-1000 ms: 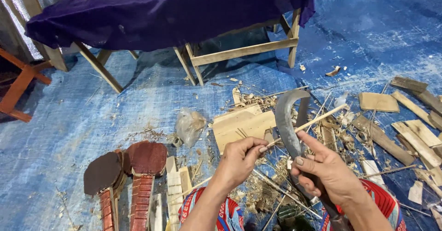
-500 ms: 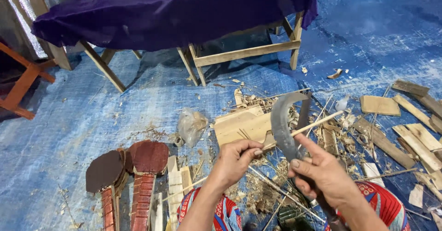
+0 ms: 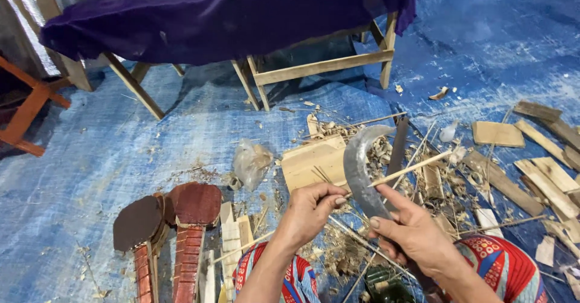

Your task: Shaping a thin wooden rod using a curved blade and a knife for instrument repair

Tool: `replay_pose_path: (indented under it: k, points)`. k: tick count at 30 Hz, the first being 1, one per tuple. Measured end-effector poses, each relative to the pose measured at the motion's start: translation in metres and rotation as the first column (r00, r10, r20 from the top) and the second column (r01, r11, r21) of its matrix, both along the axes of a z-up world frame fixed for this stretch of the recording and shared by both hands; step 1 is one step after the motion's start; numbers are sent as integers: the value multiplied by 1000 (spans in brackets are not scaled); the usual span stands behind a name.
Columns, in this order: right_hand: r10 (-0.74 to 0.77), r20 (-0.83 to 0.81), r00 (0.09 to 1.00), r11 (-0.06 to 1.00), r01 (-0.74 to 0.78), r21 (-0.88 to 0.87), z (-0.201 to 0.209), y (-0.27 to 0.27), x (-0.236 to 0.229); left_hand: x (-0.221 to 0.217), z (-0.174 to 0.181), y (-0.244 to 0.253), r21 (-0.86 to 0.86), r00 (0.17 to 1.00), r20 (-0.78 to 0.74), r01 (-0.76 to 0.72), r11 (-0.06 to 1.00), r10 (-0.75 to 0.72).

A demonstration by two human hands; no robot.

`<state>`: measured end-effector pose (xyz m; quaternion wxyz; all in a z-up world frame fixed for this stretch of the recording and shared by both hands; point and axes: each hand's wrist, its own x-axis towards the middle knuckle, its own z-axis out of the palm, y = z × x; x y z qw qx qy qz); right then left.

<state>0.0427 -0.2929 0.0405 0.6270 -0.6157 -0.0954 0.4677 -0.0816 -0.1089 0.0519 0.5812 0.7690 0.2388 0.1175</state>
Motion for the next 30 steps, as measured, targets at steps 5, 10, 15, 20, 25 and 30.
replay_pose_path:
  k: [5, 10, 15, 20, 25, 30]
  points:
    - [9, -60, 998, 999, -7, 35, -6, -6, 19, -4, 11, -4, 88, 999, -43, 16, 996, -13]
    - [-231, 319, 919, 920, 313, -237, 26, -36, 79, -43, 13, 16, 12, 984, -171, -40, 999, 41]
    - [-137, 149, 979, 990, 138, 3, -12, -42, 67, -34, 21, 13, -32, 950, -301, -94, 995, 80]
    - [32, -74, 997, 994, -39, -101, 11, -10, -2, -13, -14, 9, -68, 987, -151, -68, 995, 57]
    - [99, -116, 988, 989, -111, -100, 0, -13, 8, -18, -21, 8, -22, 1000, -5, 1, 1000, -1]
    - [-179, 7, 984, 979, 178, 96, -33, -30, 55, -29, -35, 20, -9, 996, -90, 13, 1000, -13]
